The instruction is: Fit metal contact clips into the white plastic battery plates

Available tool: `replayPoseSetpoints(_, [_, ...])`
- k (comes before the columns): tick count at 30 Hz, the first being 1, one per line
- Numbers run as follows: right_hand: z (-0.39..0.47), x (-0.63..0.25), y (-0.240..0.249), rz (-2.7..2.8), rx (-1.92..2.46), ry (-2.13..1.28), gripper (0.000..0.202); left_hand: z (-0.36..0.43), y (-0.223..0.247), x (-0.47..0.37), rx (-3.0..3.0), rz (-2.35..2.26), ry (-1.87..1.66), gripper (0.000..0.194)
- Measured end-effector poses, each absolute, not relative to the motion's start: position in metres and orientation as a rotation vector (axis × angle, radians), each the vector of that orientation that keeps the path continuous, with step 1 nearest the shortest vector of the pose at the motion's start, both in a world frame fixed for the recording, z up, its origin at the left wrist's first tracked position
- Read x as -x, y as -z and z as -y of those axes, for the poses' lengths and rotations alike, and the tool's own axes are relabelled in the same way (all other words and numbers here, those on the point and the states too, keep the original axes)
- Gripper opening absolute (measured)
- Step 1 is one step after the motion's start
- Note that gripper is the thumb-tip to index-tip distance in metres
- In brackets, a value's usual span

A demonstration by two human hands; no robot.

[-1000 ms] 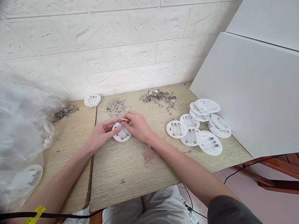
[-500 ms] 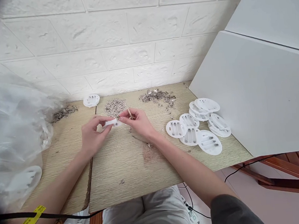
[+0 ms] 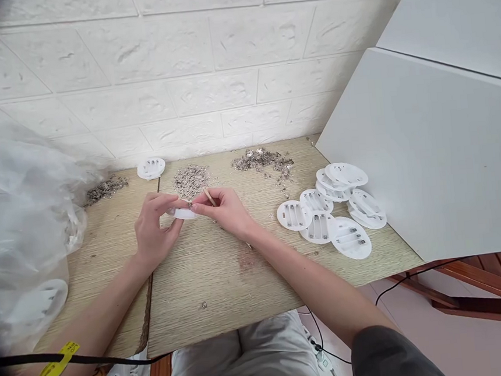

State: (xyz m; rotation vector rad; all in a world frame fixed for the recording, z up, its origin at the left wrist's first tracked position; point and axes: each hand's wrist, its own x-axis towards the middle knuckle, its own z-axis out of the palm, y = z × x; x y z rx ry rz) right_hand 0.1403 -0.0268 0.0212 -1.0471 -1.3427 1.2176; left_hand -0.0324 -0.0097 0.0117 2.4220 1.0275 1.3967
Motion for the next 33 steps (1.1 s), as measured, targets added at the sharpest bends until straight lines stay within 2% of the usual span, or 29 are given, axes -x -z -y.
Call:
replayPoseSetpoints(17, [0.030,-0.139,-0.025,1.330,1.074,-1.254,0.027,0.005,-0.008,0.033,-2.629,-0.847,-1.608,0.035])
replayPoseSetpoints(27, [0.034,-0.134,-0.026,1.504,1.216,-0.929,0.011,0.002,-0.007,0.033,-2.699,-0.808,-1.558,0.036])
replayPoseSetpoints(33, [0.035,-0.130,-0.022,1.549,1.244,-0.824,0.013,0.001,-0.003,0.035,-2.709,-0.844,-1.510,0.030])
